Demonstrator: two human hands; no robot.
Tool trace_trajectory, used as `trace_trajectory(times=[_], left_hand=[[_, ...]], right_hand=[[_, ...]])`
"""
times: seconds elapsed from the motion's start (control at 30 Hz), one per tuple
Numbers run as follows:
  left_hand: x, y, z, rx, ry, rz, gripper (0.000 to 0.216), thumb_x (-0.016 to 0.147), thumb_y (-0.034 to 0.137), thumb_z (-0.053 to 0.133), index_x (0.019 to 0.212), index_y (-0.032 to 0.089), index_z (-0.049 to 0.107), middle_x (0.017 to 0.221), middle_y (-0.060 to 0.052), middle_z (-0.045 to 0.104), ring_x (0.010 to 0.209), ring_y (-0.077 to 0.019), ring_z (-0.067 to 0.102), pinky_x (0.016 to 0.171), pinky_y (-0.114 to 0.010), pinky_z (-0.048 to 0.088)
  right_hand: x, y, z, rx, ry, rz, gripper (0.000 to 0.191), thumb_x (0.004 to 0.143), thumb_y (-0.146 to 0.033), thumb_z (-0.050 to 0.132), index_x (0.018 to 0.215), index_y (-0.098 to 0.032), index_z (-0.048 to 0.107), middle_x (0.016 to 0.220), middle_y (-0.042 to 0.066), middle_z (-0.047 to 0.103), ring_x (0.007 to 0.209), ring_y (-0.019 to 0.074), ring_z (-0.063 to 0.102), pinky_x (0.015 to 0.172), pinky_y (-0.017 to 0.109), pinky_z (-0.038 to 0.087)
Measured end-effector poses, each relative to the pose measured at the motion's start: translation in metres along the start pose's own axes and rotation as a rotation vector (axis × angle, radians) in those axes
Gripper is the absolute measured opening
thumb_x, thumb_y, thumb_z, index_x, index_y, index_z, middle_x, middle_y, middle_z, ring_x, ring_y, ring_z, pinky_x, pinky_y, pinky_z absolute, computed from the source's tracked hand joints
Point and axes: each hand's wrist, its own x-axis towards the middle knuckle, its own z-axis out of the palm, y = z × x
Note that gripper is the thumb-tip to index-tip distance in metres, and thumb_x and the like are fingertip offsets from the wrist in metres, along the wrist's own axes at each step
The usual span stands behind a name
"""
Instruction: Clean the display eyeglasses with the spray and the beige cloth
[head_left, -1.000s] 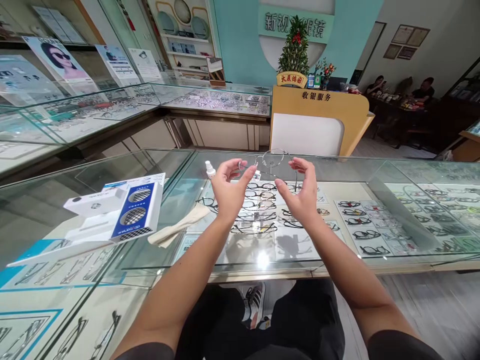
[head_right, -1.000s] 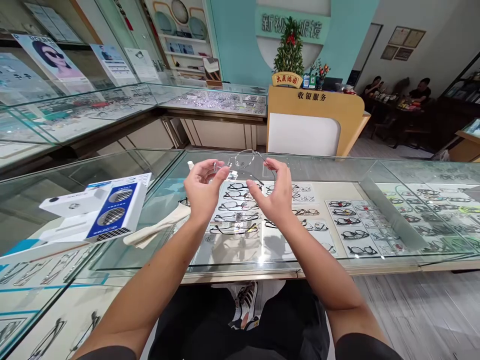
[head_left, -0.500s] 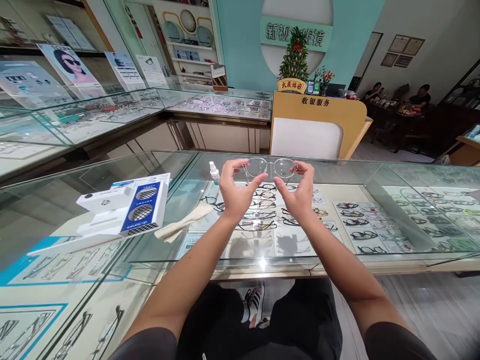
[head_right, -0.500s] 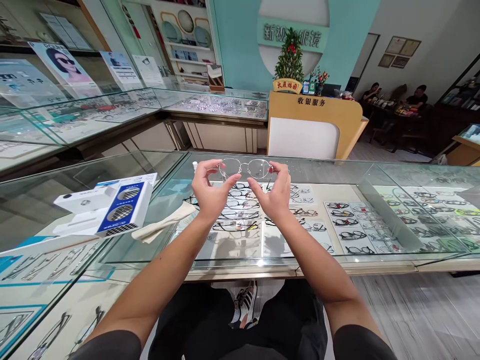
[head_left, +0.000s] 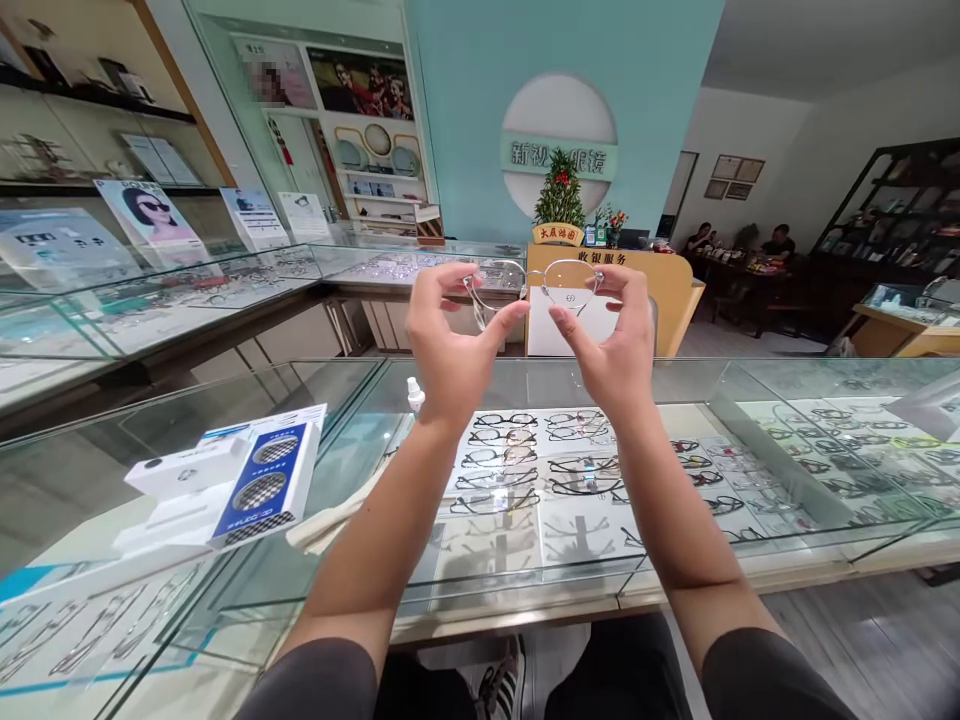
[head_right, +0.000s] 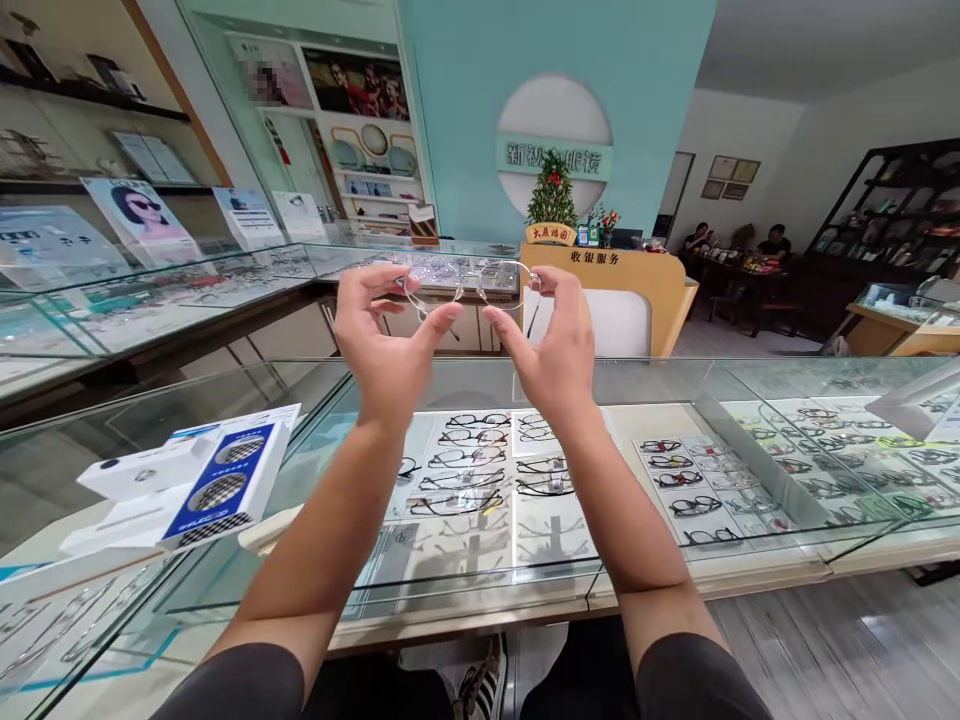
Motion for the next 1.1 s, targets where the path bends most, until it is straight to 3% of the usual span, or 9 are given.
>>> trace_trajectory(times=[0.4, 0.9, 1.1], left_hand=[[0.000, -0.007, -0.021, 0.035, -0.135, -0.049, 0.055, 0.082, 0.061, 0.096, 0.122, 0.031, 0.074, 0.113, -0.004, 0.078, 0.099, -0.0231, 0.073, 0.089, -0.043, 0.058], [-0.010, -0.020, -0.012, 0.029, -0.168, -0.022, 0.054, 0.085, 0.064, 0.092, 0.124, 0.032, 0.073, 0.109, -0.003, 0.073, 0.092, -0.0204, 0.069, 0.087, -0.041, 0.058], [-0.011, -0.017, -0.009, 0.053, -0.097, 0.043, 0.053, 0.087, 0.065, 0.090, 0.126, 0.032, 0.076, 0.120, -0.005, 0.071, 0.088, -0.0189, 0.066, 0.082, -0.041, 0.057]], right_hand=[[0.000, 0.004, 0.000, 0.040, -0.127, 0.154, 0.050, 0.097, -0.063, 0.078, 0.129, -0.030, 0.059, 0.130, 0.007, 0.074, 0.099, 0.0221, 0.074, 0.085, 0.042, 0.060], [0.003, 0.011, -0.008, -0.047, -0.222, 0.245, 0.054, 0.095, -0.064, 0.078, 0.133, -0.027, 0.066, 0.132, 0.010, 0.078, 0.101, 0.0253, 0.077, 0.090, 0.046, 0.060], [0.002, 0.015, -0.002, -0.065, -0.225, 0.238, 0.056, 0.094, -0.069, 0.077, 0.130, -0.026, 0.069, 0.130, 0.010, 0.080, 0.098, 0.0262, 0.077, 0.088, 0.047, 0.061]])
